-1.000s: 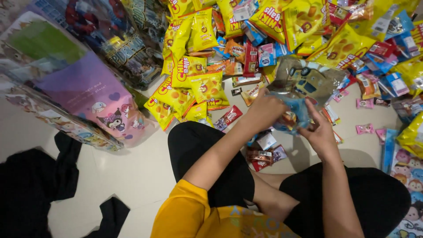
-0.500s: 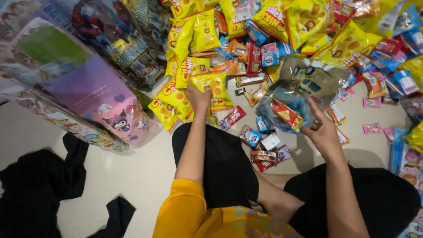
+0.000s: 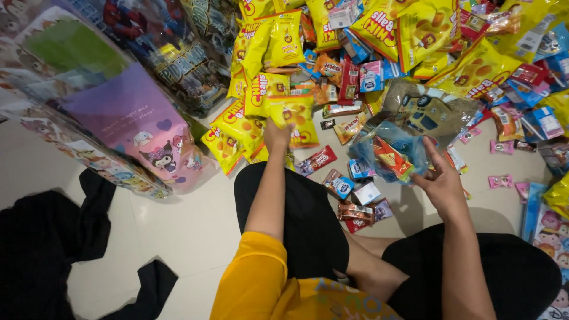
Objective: Packing various snack packets and stickers into plastic bags while sitting on the floor.
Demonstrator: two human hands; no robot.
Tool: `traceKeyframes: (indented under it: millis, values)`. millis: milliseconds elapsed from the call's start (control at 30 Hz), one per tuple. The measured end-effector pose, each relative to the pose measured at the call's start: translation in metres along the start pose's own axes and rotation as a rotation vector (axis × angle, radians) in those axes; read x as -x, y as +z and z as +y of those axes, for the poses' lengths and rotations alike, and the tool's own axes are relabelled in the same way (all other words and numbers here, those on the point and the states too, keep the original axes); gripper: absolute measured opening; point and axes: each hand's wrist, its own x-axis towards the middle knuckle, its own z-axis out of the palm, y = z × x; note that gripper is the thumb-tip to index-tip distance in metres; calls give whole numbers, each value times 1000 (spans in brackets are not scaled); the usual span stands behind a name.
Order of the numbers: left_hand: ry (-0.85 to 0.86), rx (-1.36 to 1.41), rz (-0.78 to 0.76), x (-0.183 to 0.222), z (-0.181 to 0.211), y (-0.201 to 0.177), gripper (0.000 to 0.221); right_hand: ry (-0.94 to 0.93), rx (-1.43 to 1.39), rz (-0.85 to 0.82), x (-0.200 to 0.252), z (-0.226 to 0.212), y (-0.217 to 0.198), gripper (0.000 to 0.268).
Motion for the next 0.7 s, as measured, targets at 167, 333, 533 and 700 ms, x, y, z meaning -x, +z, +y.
traceKeyframes:
  millis: [167, 333, 533, 700]
  values:
    - [13, 57, 428, 8, 7, -22, 67, -3, -25, 1, -10, 33, -8, 90]
    - [146, 390, 732, -20, -6, -26, 81, 201, 111, -7, -1, -43, 9, 83]
    - [343, 1385, 528, 11, 31, -52, 50, 208, 117, -10, 0, -60, 12, 82]
    - [619, 154, -126, -29, -28, 32, 21, 249, 135, -13, 3, -77, 18, 82]
